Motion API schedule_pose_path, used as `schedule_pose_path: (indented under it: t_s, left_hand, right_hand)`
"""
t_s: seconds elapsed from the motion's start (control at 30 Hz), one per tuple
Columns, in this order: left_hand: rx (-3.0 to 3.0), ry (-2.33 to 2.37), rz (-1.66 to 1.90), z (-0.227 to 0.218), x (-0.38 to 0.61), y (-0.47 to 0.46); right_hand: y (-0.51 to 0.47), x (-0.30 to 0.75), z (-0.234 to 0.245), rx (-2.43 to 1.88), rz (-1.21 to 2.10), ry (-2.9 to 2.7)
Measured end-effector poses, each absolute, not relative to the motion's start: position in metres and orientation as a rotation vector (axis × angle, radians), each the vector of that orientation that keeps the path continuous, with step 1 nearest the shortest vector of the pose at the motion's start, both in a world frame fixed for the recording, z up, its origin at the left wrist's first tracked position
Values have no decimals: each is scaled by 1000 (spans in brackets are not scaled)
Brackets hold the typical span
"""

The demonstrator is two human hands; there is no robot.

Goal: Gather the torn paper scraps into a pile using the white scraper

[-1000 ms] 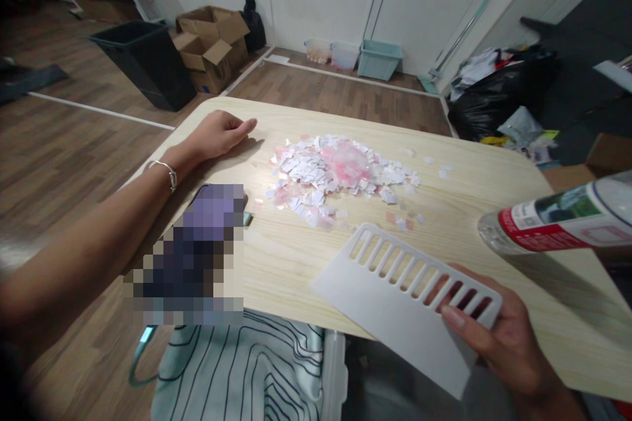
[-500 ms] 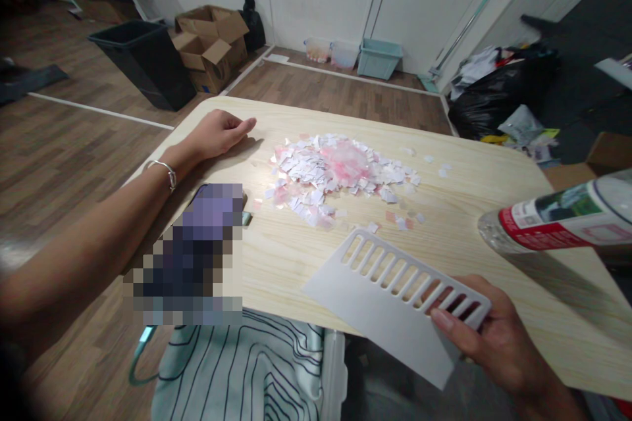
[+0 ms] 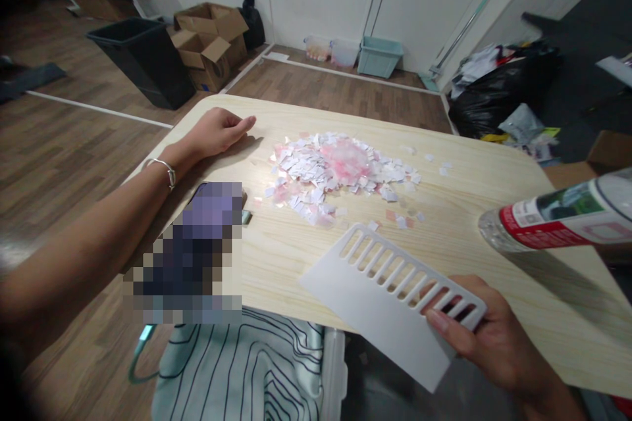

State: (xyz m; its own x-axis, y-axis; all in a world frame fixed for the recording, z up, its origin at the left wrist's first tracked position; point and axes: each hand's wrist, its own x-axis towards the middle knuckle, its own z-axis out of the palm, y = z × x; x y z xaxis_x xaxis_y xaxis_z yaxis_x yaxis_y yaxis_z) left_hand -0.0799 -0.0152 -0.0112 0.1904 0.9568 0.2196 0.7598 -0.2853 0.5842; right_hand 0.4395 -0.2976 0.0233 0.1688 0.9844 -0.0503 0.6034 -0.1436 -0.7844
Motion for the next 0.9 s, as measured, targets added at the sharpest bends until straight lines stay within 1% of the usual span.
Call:
schedule_pose_path:
  t_s: [0.57,0.7,0.9]
  left_hand:
    - [2109,1648,791,-10,-79,-17]
    - [2129,1678,736,-9,-79,-17]
    - [2143,1668,787,-10,-79,-15]
  right_hand:
    - [-302,447,25,-1843,1032,-1440]
    - [-303,449,26,-1831,1055,-1484]
    - [-301,450,28,-1789,1056,-1590]
